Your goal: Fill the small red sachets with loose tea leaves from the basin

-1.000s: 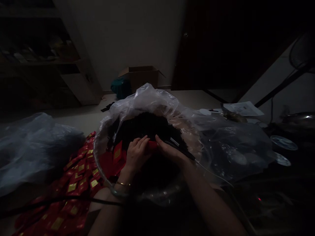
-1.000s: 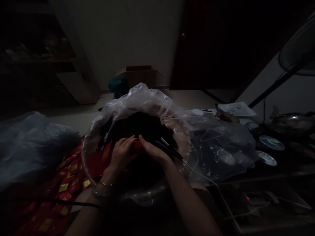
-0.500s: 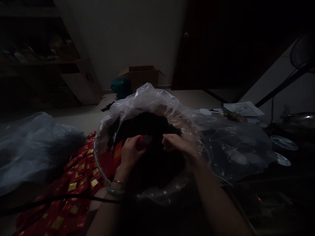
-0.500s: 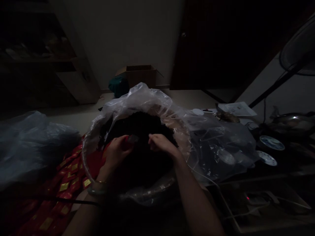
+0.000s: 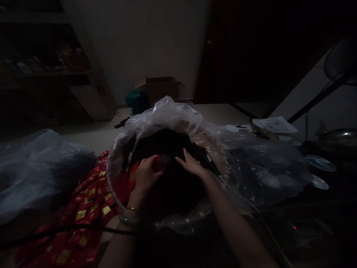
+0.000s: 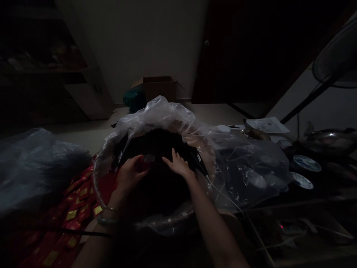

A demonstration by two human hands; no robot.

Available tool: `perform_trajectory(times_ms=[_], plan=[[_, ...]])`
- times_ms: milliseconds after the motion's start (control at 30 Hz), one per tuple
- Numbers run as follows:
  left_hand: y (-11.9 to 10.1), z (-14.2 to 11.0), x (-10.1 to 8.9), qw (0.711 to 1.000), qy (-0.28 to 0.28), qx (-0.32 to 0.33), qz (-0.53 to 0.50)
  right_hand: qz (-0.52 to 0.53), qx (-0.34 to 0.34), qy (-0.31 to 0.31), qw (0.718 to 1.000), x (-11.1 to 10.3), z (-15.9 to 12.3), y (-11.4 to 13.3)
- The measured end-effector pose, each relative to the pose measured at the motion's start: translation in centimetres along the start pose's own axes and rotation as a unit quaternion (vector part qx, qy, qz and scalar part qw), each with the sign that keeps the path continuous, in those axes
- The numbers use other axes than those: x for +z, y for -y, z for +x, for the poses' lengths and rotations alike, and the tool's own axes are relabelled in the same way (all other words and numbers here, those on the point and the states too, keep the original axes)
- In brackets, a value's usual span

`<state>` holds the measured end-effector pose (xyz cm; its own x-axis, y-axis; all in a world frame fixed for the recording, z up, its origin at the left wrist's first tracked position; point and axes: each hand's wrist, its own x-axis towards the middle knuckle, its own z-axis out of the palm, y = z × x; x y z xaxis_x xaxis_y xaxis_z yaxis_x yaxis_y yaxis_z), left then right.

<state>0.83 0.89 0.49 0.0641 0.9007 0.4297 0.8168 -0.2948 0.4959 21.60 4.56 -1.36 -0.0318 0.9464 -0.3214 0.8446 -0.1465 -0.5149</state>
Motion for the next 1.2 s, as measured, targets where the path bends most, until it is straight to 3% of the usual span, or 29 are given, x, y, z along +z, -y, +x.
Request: perform_trajectory(times_ms=[100, 267, 367, 533, 767, 933, 1100, 1200], plan=[[-0.2, 0.0, 0.1, 1.000, 0.008, 0.011, -0.009, -0.017, -0.039, -0.028, 0.999, 0.8, -0.2, 1.6], [-0.4, 0.1, 0.0, 1.000, 0.017, 0.012, -0.012, -0.006, -0.176, -0.066, 0.982, 0.1, -1.2, 2.0], [-0.5, 0.0, 0.0, 1.000, 0.019, 0.007, -0.006, 0.009, -0.164, -0.064, 0.984, 0.1, -1.2, 1.5], [-0.6, 0.0, -0.2, 1.000, 0.031, -0.006, -0.001, 0.017, -0.187, -0.004, 0.982, 0.5, -0.9, 1.1], [-0.6, 0.1, -0.4, 0.999, 0.030, 0.008, -0.008, 0.006, -0.211, 0.082, 0.974, -1.9, -2.6, 0.4], [-0.9, 0.1, -0.5, 1.000, 0.027, 0.007, -0.006, -0.008, -0.196, 0.037, 0.980, -2.4, -2.8, -0.2], [-0.7, 0.0, -0.4, 0.999, 0.034, 0.006, -0.009, -0.028, -0.202, 0.078, 0.976, -1.9, -3.5, 0.3], [-0.5, 0.0, -0.3, 1.000, 0.026, 0.007, -0.010, -0.038, -0.212, 0.047, 0.976, -1.3, -4.2, 0.9]])
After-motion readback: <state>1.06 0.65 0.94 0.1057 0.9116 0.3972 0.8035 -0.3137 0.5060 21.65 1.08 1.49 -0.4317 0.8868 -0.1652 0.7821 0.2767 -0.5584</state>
